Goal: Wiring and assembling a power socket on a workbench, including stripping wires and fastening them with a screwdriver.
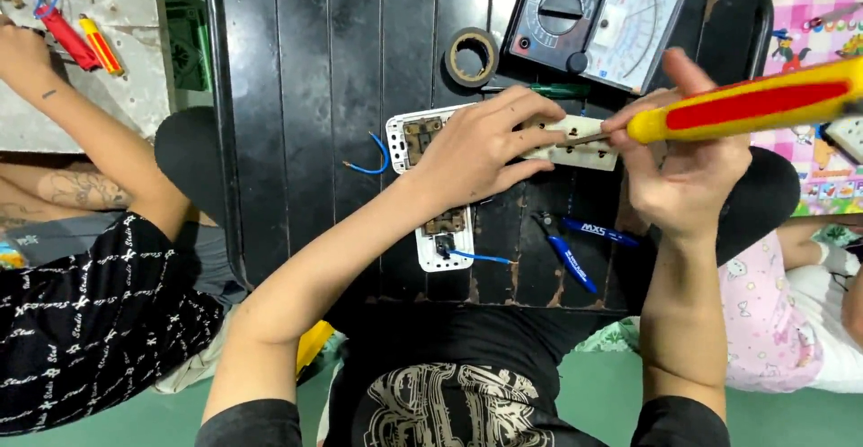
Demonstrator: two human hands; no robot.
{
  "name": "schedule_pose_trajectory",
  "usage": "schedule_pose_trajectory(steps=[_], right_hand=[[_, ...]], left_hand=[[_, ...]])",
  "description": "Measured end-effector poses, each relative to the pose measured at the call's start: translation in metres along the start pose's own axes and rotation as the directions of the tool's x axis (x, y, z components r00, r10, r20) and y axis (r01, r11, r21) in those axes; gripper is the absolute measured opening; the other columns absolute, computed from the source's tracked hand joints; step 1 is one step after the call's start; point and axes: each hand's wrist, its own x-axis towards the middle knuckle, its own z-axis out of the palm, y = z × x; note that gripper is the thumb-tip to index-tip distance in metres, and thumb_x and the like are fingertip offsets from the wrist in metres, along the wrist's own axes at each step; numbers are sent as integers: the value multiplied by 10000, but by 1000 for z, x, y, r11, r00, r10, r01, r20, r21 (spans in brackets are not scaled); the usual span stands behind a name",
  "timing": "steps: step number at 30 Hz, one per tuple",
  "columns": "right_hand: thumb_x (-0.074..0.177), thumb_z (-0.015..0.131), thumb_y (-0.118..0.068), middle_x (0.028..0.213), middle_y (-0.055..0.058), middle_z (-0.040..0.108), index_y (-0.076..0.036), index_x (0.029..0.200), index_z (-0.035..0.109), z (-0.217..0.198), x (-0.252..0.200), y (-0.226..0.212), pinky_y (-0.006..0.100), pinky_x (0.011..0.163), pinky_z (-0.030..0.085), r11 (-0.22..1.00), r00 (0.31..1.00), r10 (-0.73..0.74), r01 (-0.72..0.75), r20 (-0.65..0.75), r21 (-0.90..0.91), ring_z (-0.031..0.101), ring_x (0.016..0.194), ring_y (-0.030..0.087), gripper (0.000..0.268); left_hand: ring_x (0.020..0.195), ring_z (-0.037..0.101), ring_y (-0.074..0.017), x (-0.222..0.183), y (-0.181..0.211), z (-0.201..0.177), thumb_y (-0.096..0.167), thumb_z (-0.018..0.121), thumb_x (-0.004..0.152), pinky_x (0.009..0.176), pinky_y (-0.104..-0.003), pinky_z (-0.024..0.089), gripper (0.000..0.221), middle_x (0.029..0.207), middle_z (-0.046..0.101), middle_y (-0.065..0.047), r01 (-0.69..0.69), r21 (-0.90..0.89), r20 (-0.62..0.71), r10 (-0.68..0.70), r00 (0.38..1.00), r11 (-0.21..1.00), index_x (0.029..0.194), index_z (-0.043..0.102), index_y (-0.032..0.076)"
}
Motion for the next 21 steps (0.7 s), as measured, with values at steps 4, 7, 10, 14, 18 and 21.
schedule_pose_trajectory(steps=[4,7,10,14,18,21], right_hand=[[1038,605,74,949,227,563,113,1543,367,-3,-1,9,389,768,527,998,975,19,-5,-223,63,623,795,334,560],[1070,599,14,948,304,573,83,1538,359,-12,0,8,411,802,459,1000,964,1,-4,-264,-12,592,761,376,530],[1074,599,25,975,295,541,84,1542,356,-9,1,7,388,716,473,1000,964,13,-13,-267,0,599,749,377,530],[1074,610,68,945,248,565,82,1525,361,-1,4,-2,370,680,516,999,972,41,-36,-230,26,586,769,321,515],[1091,599,-8,942,247,546,57,1529,357,-3,1,6,374,633,532,998,969,22,-7,-247,65,581,733,308,504],[1112,583,-43,937,258,546,42,1540,346,-5,2,6,396,618,549,998,957,37,-19,-286,67,566,698,313,497]], left_hand=[[1069,608,-292,1,1,1,227,818,974,692,-367,560,301,1203,608,-120,-23,20,12,23,1000,1000,1122,652,25],[1023,599,-265,5,4,-2,249,827,962,729,-355,548,304,1163,594,-95,-26,66,22,25,999,997,1069,610,64],[967,553,-239,9,8,-7,291,835,944,674,-335,492,333,1126,553,-70,-6,60,69,2,998,998,1051,593,89],[966,565,-240,11,12,-8,257,796,948,701,-347,488,260,1117,567,-68,20,43,53,-22,998,999,1014,612,86],[966,550,-235,10,16,-2,189,752,941,624,-334,479,126,1060,603,-50,107,24,-45,-106,993,994,932,664,99],[957,559,-223,12,18,2,158,752,924,622,-336,496,91,1024,615,-23,175,-13,-97,-175,980,984,891,679,116]])
